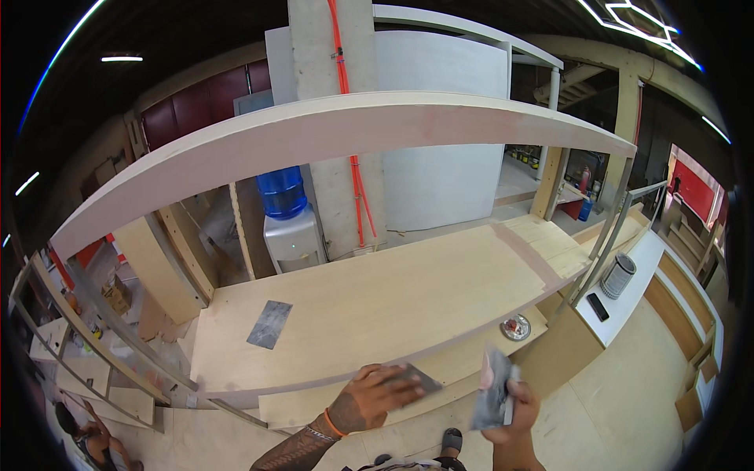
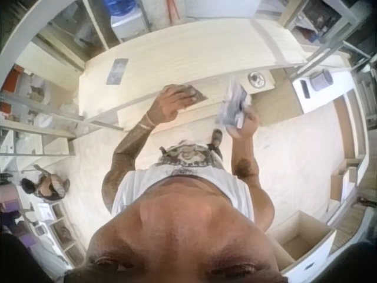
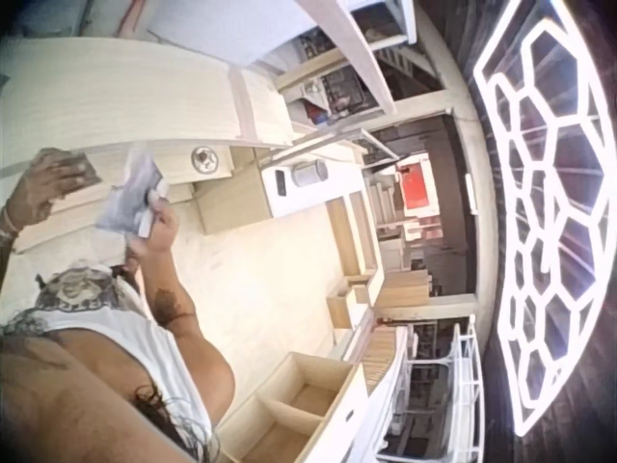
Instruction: Sand the surface and edges of a wooden shelf unit using sandpaper and a sanding block.
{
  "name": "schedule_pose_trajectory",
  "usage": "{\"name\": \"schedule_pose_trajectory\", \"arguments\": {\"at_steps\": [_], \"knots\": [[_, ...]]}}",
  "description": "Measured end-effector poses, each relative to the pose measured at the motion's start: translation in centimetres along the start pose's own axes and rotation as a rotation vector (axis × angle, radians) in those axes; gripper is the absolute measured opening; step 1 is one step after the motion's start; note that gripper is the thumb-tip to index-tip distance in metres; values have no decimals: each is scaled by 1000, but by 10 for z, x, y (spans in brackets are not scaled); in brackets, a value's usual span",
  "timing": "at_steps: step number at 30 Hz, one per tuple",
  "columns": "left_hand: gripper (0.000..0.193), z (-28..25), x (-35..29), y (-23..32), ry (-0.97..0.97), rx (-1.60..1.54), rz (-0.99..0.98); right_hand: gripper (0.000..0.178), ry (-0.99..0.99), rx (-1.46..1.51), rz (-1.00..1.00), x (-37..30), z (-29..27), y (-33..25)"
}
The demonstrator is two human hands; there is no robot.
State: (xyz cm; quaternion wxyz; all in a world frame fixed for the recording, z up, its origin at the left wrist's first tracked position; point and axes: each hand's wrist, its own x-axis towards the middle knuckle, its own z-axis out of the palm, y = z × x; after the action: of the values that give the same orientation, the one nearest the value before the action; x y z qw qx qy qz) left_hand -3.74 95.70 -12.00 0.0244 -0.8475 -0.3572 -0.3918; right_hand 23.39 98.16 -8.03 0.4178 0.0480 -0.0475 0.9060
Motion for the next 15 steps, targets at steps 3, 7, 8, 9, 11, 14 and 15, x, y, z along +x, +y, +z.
{"name": "schedule_pose_trajectory", "arguments": {"at_steps": [3,7,8,9,11,14,15], "knots": [[31,11,-20,13,129,-433,-598,55,-25,-715,-421,-2,-6,3],[28,15,-31,24,743,-1784,-1112,56,-718,-1911,-676,9,5,27],[30,20,-37,25,628,-1999,-1124,54,-845,-2072,-700,10,6,30],[32,22,-43,27,497,-2210,-1122,54,-884,-2060,-678,12,1,35],[31,21,-46,32,473,-2269,-1075,53,-811,-2210,-536,12,-25,38],[30,17,-69,34,242,-471,-709,55,-693,-2288,-519,20,-51,32],[27,14,-73,28,447,-913,-768,54,-634,-2370,-447,22,-54,26]]}}
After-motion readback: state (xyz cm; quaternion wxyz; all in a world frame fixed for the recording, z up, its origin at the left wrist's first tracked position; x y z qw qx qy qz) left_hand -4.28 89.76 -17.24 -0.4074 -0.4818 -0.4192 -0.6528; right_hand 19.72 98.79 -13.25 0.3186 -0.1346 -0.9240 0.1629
